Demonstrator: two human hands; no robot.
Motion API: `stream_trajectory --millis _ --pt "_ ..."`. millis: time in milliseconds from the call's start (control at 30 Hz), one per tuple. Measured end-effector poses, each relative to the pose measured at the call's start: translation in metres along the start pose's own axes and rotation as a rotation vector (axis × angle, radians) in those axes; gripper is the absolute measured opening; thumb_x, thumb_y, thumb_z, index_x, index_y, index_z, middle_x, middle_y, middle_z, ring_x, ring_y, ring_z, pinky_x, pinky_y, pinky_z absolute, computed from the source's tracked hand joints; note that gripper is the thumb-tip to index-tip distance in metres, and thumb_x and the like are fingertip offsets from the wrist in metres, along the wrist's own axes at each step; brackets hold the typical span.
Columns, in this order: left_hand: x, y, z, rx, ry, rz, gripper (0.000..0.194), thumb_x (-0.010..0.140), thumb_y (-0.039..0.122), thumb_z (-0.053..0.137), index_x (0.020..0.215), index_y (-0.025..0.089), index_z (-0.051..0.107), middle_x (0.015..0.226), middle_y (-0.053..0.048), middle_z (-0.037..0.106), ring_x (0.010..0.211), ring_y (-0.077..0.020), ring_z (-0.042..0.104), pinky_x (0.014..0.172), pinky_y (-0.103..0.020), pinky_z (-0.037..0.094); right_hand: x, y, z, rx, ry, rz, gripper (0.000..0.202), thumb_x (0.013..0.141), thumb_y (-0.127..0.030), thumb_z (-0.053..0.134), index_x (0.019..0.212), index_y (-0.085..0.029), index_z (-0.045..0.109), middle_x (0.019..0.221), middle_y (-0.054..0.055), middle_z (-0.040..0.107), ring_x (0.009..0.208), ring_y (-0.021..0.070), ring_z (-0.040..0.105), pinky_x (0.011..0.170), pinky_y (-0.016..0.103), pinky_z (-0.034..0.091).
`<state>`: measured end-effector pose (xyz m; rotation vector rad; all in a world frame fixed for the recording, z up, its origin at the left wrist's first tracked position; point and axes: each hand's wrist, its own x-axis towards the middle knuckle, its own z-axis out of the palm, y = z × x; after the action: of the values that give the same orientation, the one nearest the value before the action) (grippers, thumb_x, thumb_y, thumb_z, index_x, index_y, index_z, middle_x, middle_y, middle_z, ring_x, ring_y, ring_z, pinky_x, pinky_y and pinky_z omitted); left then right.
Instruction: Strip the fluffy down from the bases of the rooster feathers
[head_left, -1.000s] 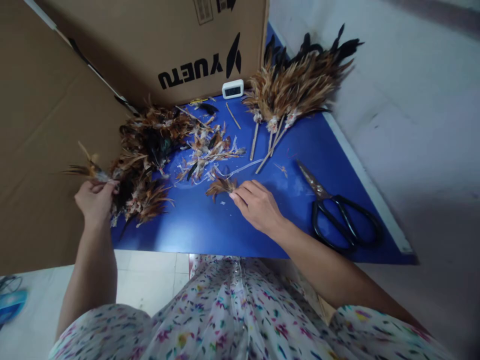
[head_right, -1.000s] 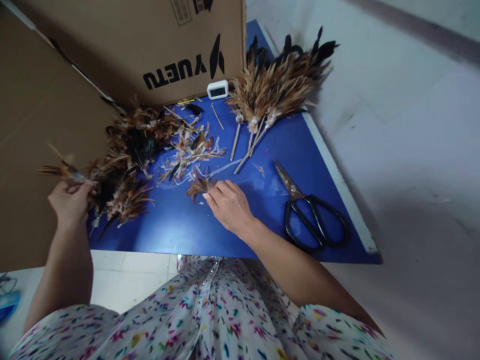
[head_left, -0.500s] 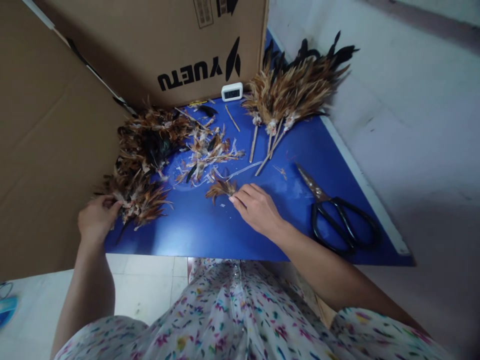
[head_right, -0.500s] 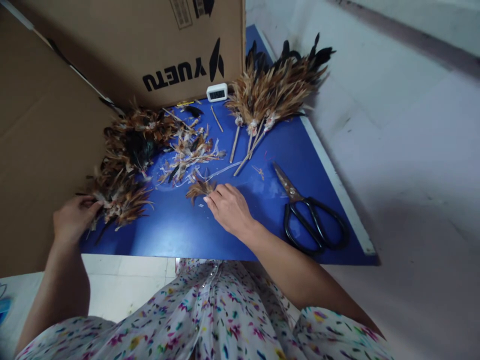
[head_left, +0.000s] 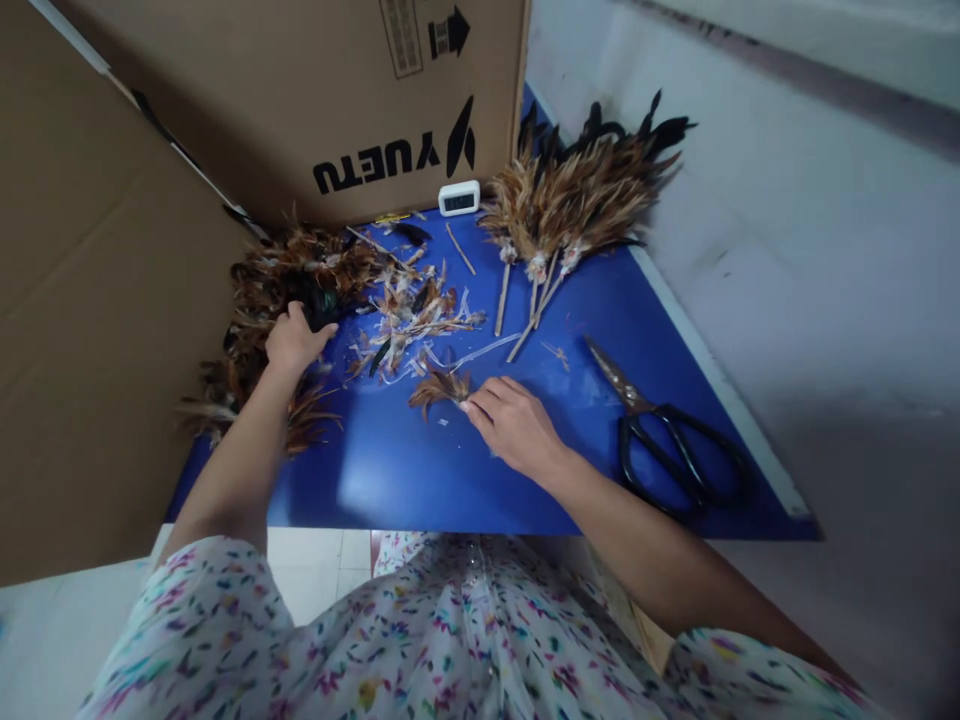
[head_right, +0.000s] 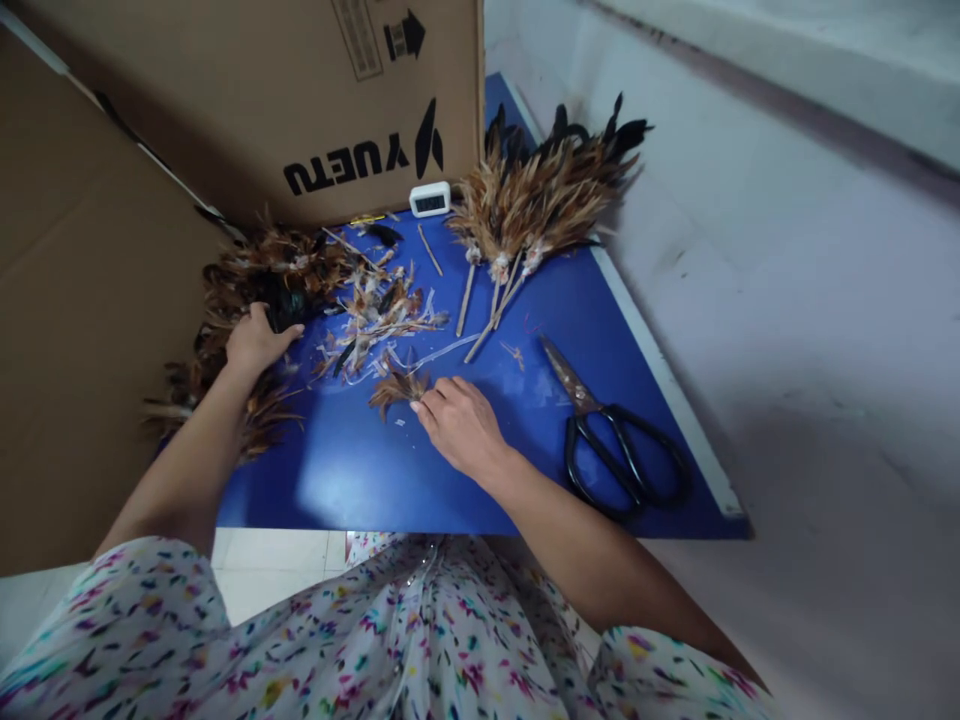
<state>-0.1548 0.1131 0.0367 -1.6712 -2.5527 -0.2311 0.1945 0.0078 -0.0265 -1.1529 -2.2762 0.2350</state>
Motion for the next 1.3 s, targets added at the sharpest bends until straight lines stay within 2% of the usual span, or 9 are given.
stream_trajectory --millis 200,533,700,833,900,1033,1100,1200,1300 --pt "0.010 0.001 0.017 0.003 0.033 0.014 0.067 0.081 0.026 0.060 0.144 0.011 0.043 0.121 -0.032 0.061 0.111 -0.0479 0.063 0.090 -0.061 0.048 0.000 -0.002 0.000 -0.031 -0.005 -0.012 0.031 0.101 -0.027 0.048 0.082 -0.016 0.071 0.083 0.007 0.069 0.081 0.0199 0.060 0.085 0.035 0.048" --pt "0.025 -0.025 -0.020 -0.206 0.310 -0.066 0.063 0.077 0.015 0.063 0.136 0.010 0.042 0.112 -0.021 0.065 0.103 -0.0349 0.063 0.095 -0.057 0.047 -0.001 -0.004 -0.002 -0.028 -0.057 -0.023 0.032 0.101 -0.027 0.047 0.085 -0.016 0.072 0.084 0.007 0.068 0.082 0.0207 0.059 0.083 0.036 0.047" --pt "0.046 -0.028 -0.025 -0.106 0.256 -0.103 0.072 0.075 0.014 0.064 0.141 0.002 0.037 0.127 -0.029 0.056 0.112 -0.0410 0.059 0.096 -0.062 0.044 -0.001 -0.003 -0.002 -0.037 -0.081 -0.015 0.030 0.101 -0.027 0.048 0.084 -0.016 0.071 0.084 0.008 0.067 0.082 0.0202 0.059 0.084 0.036 0.046" --pt "0.060 -0.002 -0.018 -0.126 0.321 0.229 0.057 0.081 0.017 0.059 0.136 0.004 0.048 0.137 -0.025 0.050 0.128 -0.0354 0.049 0.111 -0.050 0.035 0.000 -0.002 -0.002 -0.042 -0.080 -0.009 0.030 0.101 -0.027 0.048 0.084 -0.016 0.070 0.083 0.007 0.067 0.081 0.0196 0.059 0.083 0.036 0.045" --pt "0.069 0.020 -0.007 -0.211 0.242 0.466 0.045 0.086 0.021 0.054 0.130 0.011 0.055 0.134 -0.019 0.056 0.133 -0.0292 0.046 0.116 -0.041 0.031 0.000 -0.002 -0.002 -0.044 -0.080 -0.009 0.030 0.101 -0.027 0.048 0.083 -0.016 0.070 0.082 0.007 0.067 0.081 0.0195 0.058 0.083 0.036 0.045" --pt "0.093 0.071 0.026 -0.339 0.004 0.670 0.055 0.089 0.039 0.052 0.137 0.013 0.054 0.144 -0.018 0.052 0.138 -0.0279 0.043 0.118 -0.038 0.027 0.000 -0.002 -0.002 -0.064 -0.089 0.006 0.029 0.100 -0.027 0.050 0.083 -0.016 0.070 0.082 0.006 0.067 0.080 0.0197 0.058 0.081 0.036 0.046" --pt "0.104 0.092 0.042 -0.319 -0.040 0.650 0.065 0.091 0.048 0.048 0.145 0.011 0.048 0.153 -0.020 0.042 0.146 -0.0292 0.034 0.121 -0.041 0.021 0.001 -0.001 -0.002 -0.068 -0.115 0.016 0.030 0.101 -0.028 0.048 0.084 -0.016 0.070 0.083 0.007 0.067 0.081 0.0200 0.059 0.081 0.037 0.046" --pt "0.114 0.112 0.060 -0.172 -0.100 0.456 0.075 0.091 0.061 0.039 0.154 0.020 0.038 0.165 -0.017 0.022 0.153 -0.0374 0.014 0.120 -0.057 0.011 0.003 -0.002 -0.004 -0.065 -0.173 0.015 0.033 0.102 -0.027 0.045 0.085 -0.015 0.070 0.085 0.008 0.068 0.085 0.0206 0.061 0.083 0.037 0.046" --pt "0.116 0.121 0.072 -0.109 -0.223 0.313 0.079 0.091 0.069 0.029 0.158 0.028 0.026 0.167 -0.015 0.013 0.153 -0.0437 0.009 0.116 -0.067 0.013 0.005 -0.003 -0.006 -0.058 -0.186 0.028 0.033 0.102 -0.028 0.045 0.084 -0.016 0.070 0.086 0.008 0.068 0.086 0.0204 0.061 0.082 0.037 0.046"
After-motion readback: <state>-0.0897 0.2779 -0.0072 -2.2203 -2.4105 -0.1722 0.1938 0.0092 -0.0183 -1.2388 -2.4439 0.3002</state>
